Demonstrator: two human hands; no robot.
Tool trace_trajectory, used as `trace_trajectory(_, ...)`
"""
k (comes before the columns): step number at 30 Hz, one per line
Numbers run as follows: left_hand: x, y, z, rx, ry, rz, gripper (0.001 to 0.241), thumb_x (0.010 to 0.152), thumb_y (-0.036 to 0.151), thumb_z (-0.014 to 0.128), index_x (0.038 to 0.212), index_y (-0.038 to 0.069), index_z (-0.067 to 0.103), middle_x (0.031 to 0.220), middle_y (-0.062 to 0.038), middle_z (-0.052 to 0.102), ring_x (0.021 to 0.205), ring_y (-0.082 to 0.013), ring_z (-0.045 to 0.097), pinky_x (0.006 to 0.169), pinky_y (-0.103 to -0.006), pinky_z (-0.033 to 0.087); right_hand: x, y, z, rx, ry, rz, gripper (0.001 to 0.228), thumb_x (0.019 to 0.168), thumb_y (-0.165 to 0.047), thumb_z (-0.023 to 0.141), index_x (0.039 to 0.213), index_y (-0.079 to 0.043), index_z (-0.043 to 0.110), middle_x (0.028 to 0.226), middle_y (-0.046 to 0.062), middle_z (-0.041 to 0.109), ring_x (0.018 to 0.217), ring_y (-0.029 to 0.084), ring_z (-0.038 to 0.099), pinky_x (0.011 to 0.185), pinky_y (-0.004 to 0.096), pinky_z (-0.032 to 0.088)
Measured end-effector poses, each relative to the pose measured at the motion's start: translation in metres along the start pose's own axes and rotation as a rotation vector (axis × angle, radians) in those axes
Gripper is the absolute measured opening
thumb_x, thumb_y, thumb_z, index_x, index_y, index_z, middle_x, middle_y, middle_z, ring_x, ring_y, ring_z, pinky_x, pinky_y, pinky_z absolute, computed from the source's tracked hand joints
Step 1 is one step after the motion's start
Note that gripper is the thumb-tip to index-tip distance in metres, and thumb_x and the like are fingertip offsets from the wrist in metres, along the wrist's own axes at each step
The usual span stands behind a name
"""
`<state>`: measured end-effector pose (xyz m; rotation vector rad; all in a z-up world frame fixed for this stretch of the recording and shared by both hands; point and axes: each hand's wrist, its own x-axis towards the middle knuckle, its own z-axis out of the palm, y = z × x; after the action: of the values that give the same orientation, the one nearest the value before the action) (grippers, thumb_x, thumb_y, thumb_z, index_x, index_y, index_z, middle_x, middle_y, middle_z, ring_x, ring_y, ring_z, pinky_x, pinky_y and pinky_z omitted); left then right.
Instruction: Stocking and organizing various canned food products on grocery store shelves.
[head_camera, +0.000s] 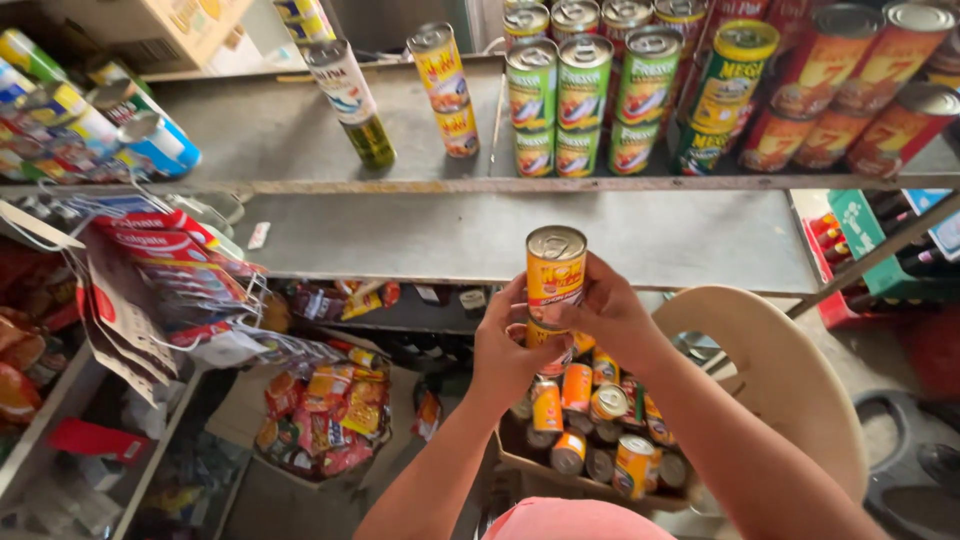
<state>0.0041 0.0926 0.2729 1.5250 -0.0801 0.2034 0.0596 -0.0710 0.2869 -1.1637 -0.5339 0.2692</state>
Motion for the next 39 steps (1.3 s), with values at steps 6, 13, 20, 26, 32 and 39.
trace_trajectory(6,0.027,0.0,-0.03,0.05,0.018,0.097,0.084,0.067,0.006,0.088,0.145,0.003,0.055,0.127,-0.005,0.06,0.113,-0.0182,0.069,0.09,-0.0336,0.059,0.029,0.003,0.032,-0.195,0.066,-0.099,0.061,0.086,-0.009,0.08,0.14,-0.001,0.052,0.124,0.006,0.068,0.116,0.016,0.065,0.103,0.035,0.052)
trace_trajectory(13,0.078,0.013,-0.07,0.068,0.047,0.213,0.075,0.07,0.006,0.088,0.14,0.001,0.059,0.124,-0.003,0.059,0.116,-0.0176,0.068,0.092,-0.035,0.061,0.066,0.017,0.035,-0.397,0.143,-0.108,0.074,0.086,-0.016,0.079,0.15,-0.003,0.046,0.13,0.007,0.067,0.121,0.018,0.063,0.104,0.038,0.051)
trace_trajectory(20,0.142,0.027,-0.106,0.053,-0.063,0.219,0.077,0.069,0.007,0.091,0.14,0.0,0.06,0.124,-0.005,0.064,0.113,-0.0174,0.069,0.092,-0.0312,0.059,0.12,0.025,0.031,-0.442,0.029,-0.187,0.081,0.084,-0.008,0.076,0.155,-0.006,0.037,0.144,0.007,0.056,0.133,0.019,0.056,0.108,0.042,0.05)
trace_trajectory(26,0.187,0.034,-0.115,-0.087,-0.192,0.212,0.077,0.076,0.011,0.088,0.145,-0.002,0.055,0.127,-0.006,0.063,0.112,-0.0163,0.07,0.091,-0.0317,0.059,0.165,0.032,0.037,-0.584,0.19,-0.213,0.078,0.08,-0.005,0.082,0.148,-0.006,0.046,0.13,0.007,0.066,0.121,0.018,0.065,0.098,0.039,0.058)
trace_trajectory(32,0.23,0.041,-0.136,-0.124,-0.293,0.225,0.081,0.078,0.008,0.084,0.149,0.001,0.047,0.133,-0.007,0.061,0.121,-0.0177,0.063,0.099,-0.0334,0.056,0.2,0.027,0.043,-0.547,0.273,-0.246,0.077,0.082,-0.004,0.082,0.149,-0.005,0.045,0.127,0.006,0.069,0.117,0.017,0.067,0.096,0.037,0.058)
trace_trajectory(39,0.29,-0.014,-0.16,0.453,0.101,0.195,0.067,0.087,0.018,0.073,0.148,0.007,0.048,0.139,-0.015,0.063,0.128,-0.0247,0.062,0.099,-0.0384,0.055,0.227,0.041,0.043,-0.542,0.353,-0.275,0.085,0.076,-0.001,0.083,0.15,-0.007,0.042,0.128,0.005,0.065,0.114,0.017,0.066,0.094,0.035,0.058)
